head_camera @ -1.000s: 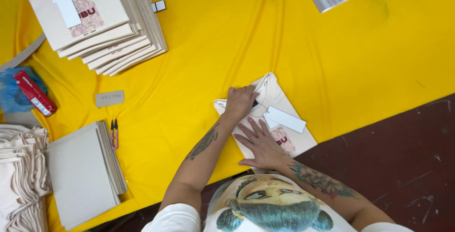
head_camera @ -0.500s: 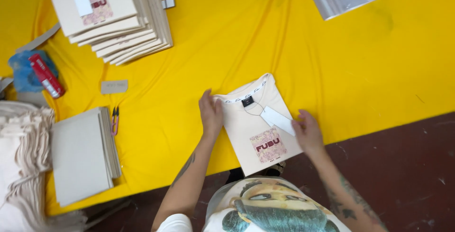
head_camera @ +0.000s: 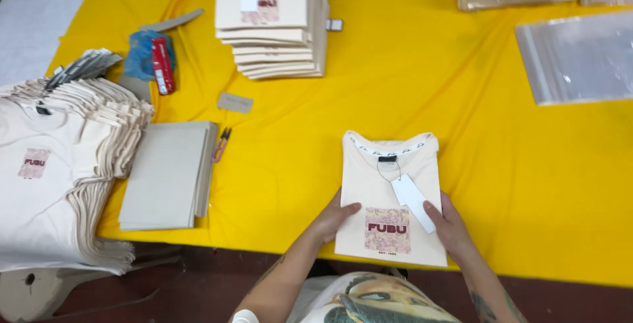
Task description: Folding t-shirts using a template board and stacking them on a table in a factory.
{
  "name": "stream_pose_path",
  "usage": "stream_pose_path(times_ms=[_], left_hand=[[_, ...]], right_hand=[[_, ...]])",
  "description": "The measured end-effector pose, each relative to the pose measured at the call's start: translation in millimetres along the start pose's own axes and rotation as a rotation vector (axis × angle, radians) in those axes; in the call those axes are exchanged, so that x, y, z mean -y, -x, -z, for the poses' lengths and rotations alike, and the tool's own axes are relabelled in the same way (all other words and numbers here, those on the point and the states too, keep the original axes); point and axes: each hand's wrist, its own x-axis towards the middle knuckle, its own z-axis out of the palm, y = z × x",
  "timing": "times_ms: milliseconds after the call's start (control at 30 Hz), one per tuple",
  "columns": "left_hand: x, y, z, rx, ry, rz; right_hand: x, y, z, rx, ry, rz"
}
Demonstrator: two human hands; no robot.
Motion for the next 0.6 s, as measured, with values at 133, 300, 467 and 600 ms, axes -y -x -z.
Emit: stream_pose_path(times_ms=[133, 300, 467, 600], left_hand=[[-136, -1, 46, -0.036, -0.171, -0.195], [-345, -54, 151, -0.122, -0.083, -0.488], [-490, -88, 309, 0.118, 0.126, -0.991], [-516, -57, 405, -0.065, 0.341, -0.930]], right_hand=[[39, -30, -49, 0.030, -0.076, 0.211], [73, -66, -112, 0.155, -0.119, 0.640], [-3, -83, -109, -0.158, 0.059, 0.250], [-127, -93, -106, -0.588, -0.260, 0.047]])
